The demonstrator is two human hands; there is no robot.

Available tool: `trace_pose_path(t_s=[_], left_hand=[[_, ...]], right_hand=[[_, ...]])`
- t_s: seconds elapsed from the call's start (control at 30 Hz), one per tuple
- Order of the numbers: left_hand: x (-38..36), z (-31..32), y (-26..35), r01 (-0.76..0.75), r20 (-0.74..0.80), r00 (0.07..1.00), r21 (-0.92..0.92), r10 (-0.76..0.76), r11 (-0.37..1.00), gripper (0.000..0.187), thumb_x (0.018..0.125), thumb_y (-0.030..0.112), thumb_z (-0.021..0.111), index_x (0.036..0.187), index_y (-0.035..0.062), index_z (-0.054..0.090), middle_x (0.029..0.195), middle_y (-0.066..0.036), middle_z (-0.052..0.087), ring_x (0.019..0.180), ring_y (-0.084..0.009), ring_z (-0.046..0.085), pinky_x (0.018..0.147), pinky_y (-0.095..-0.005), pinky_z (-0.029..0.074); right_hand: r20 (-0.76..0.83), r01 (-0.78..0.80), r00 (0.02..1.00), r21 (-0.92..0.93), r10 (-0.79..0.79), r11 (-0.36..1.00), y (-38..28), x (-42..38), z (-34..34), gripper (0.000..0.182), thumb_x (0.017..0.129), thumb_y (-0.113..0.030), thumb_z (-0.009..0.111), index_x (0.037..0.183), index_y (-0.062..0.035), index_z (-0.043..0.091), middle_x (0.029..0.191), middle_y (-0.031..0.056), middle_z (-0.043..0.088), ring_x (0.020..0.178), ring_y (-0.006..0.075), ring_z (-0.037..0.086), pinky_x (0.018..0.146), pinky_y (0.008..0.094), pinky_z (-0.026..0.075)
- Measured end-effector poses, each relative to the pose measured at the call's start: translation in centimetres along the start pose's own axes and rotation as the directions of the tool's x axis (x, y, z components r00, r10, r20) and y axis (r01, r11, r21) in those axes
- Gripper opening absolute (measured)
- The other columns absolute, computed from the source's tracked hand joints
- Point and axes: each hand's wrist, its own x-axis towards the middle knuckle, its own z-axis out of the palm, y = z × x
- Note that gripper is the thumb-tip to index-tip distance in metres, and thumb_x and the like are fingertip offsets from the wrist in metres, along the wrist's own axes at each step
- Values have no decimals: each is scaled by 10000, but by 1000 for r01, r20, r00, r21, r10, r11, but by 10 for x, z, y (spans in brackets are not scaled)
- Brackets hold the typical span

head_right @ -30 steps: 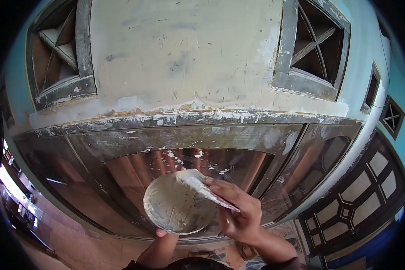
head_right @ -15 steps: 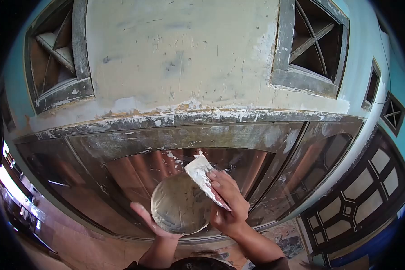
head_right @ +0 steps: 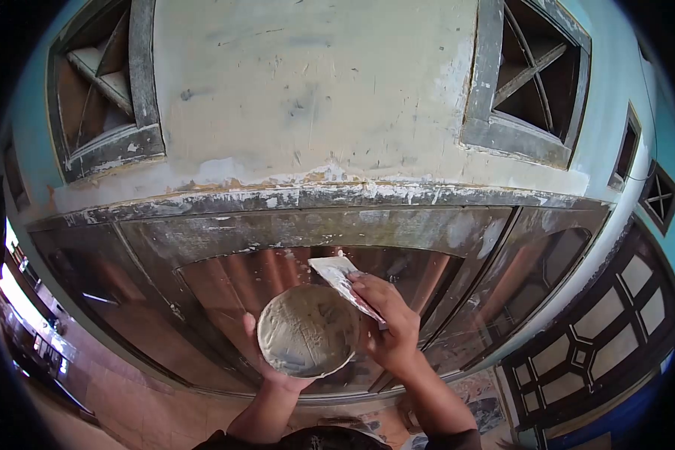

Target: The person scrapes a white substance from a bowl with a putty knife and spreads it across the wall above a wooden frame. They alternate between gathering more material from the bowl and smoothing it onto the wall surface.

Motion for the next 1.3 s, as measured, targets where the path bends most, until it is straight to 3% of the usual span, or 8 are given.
trace_pose_path(t_s=[0.2, 0.27, 0.3, 0.33, 0.4, 0.73, 0.83, 1.3], left_hand=[[2, 10, -11, -155, -14, 987, 128, 159, 980, 1010, 896, 845, 363, 1551, 77, 364, 1555, -157, 420, 1392, -360, 433, 1148, -552, 360], [2, 24, -15, -200, -179, 940, 395, 289, 897, 1086, 828, 935, 306, 1544, 123, 382, 1503, -145, 464, 1348, -337, 479, 1124, -531, 396], [-3, 17, -15, -187, -59, 981, -39, 184, 982, 1118, 800, 961, 296, 1541, 128, 383, 1492, -131, 468, 1331, -326, 492, 1119, -507, 406], [-4, 12, -14, -188, -61, 981, -38, 185, 981, 1118, 800, 961, 296, 1541, 128, 383, 1492, -131, 468, 1331, -326, 492, 1119, -507, 406], [-4, 9, -18, -187, -187, 945, 362, 268, 913, 1125, 793, 964, 307, 1547, 133, 374, 1510, -132, 450, 1353, -327, 474, 1124, -518, 401], [-8, 5, -22, -273, -110, 924, 484, 367, 832, 1113, 802, 956, 303, 1581, 161, 308, 1576, -129, 366, 1415, -345, 409, 1149, -546, 367], [-6, 11, -25, -299, -98, 914, 491, 393, 818, 1092, 819, 939, 305, 1583, 159, 302, 1572, -131, 373, 1421, -350, 403, 1149, -548, 368], [-3, 23, -30, -307, -109, 894, 557, 434, 772, 1067, 838, 887, 365, 1585, 127, 297, 1595, -127, 331, 1443, -341, 367, 1169, -533, 324]], right_hand=[[387, -93, 911, -151, 146, 984, -62, 29, -22, 545, 744, 110, 646, 1277, 5, 620, 1261, 212, 660, 1124, 388, 674, 939, 440, 565], [507, -28, 848, -250, 155, 968, -76, 28, -17, 583, 742, 58, 665, 1317, 16, 579, 1294, 219, 637, 1140, 391, 660, 964, 457, 547], [521, 30, 843, -294, 134, 955, -76, 21, -13, 572, 785, -6, 659, 1342, 42, 537, 1305, 237, 621, 1155, 398, 644, 978, 465, 527], [522, 29, 843, -292, 134, 956, -78, 19, -10, 572, 785, -6, 659, 1342, 42, 537, 1305, 237, 621, 1155, 398, 644, 978, 465, 527], [487, 39, 850, -434, 198, 900, -86, 18, -5, 540, 833, -45, 631, 1348, 69, 517, 1296, 256, 617, 1159, 407, 638, 971, 458, 522], [473, 110, 833, -649, 287, 752, -86, 40, 7, 119, 857, -93, 613, 930, -16, 558, 855, 124, 655, 812, 285, 692, 702, 386, 549], [503, 15, 764, -639, 403, 769, -87, 43, 10, 182, 832, -23, 583, 1009, -12, 539, 921, 160, 651, 881, 350, 668, 782, 448, 530], [608, -54, 713, -449, 349, 892, -80, 61, 7, 190, 820, 13, 579, 1006, 30, 546, 868, 223, 660, 812, 398, 688, 692, 472, 564]])
